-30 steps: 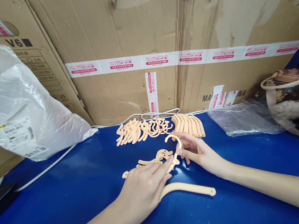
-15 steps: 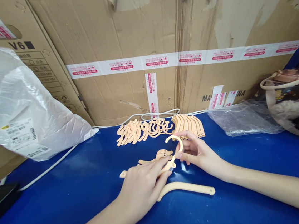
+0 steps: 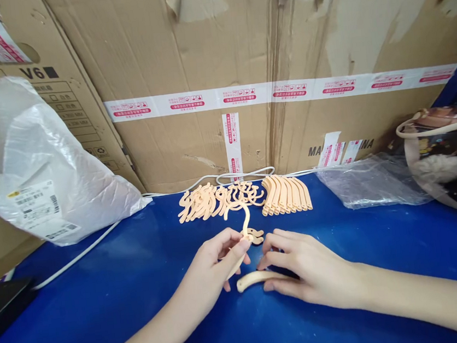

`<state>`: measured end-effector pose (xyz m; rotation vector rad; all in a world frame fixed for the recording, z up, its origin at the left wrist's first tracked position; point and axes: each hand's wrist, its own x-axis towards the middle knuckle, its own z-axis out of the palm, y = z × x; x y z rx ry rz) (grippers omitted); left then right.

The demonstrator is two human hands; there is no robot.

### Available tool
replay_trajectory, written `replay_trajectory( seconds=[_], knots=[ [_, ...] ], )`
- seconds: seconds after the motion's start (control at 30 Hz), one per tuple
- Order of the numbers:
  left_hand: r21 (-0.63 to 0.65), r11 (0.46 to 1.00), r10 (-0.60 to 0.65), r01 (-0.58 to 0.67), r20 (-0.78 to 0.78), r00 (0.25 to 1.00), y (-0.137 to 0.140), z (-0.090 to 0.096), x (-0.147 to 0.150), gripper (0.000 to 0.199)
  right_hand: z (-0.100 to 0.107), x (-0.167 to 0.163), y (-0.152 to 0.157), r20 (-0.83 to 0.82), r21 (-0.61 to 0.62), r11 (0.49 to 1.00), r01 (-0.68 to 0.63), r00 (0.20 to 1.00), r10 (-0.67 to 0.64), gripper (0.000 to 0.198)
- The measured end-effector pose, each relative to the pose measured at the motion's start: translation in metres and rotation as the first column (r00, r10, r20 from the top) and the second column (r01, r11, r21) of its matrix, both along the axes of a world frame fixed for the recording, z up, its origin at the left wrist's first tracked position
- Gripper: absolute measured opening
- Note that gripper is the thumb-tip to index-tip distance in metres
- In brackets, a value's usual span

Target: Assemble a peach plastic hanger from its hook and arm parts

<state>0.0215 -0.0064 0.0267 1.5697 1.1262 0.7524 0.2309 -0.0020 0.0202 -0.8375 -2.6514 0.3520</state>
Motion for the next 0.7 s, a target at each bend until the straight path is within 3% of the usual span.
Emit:
replay_trajectory(
  seconds=[0.1, 0.27, 0.4, 0.57, 0.7],
  knots=[
    [-0.067, 0.997, 0.031, -0.026, 0.07, 0.997, 0.002, 0.001, 0.0, 0.033, 0.001, -0.002, -0.004, 0.09, 0.081, 0.997, -0.001, 0.996, -0.006, 0.022],
    [-0.202, 0.979, 0.072, -0.037, 0.173, 0.982, 0.006, 0.006, 0.0, 0.037, 0.0, -0.003, -0.003, 0.023, 0.093, 0.995, 0.021, 0.999, -0.023, 0.025],
    [-0.201, 0.979, 0.06, -0.018, 0.202, 0.978, 0.009, 0.005, -0.001, 0.04, -0.004, -0.001, -0.001, -0.042, 0.11, 0.993, 0.042, 0.998, -0.037, 0.026],
    [-0.215, 0.975, 0.109, -0.06, 0.22, 0.969, 0.007, 0.004, -0.001, 0.048, -0.008, 0.002, 0.001, -0.14, 0.01, 0.996, 0.09, 0.986, -0.088, 0.023],
    [-0.22, 0.975, 0.084, -0.032, 0.232, 0.969, 0.005, 0.003, -0.001, 0.049, -0.01, 0.003, 0.002, -0.109, 0.058, 0.991, 0.119, 0.988, -0.112, 0.032]
  ],
)
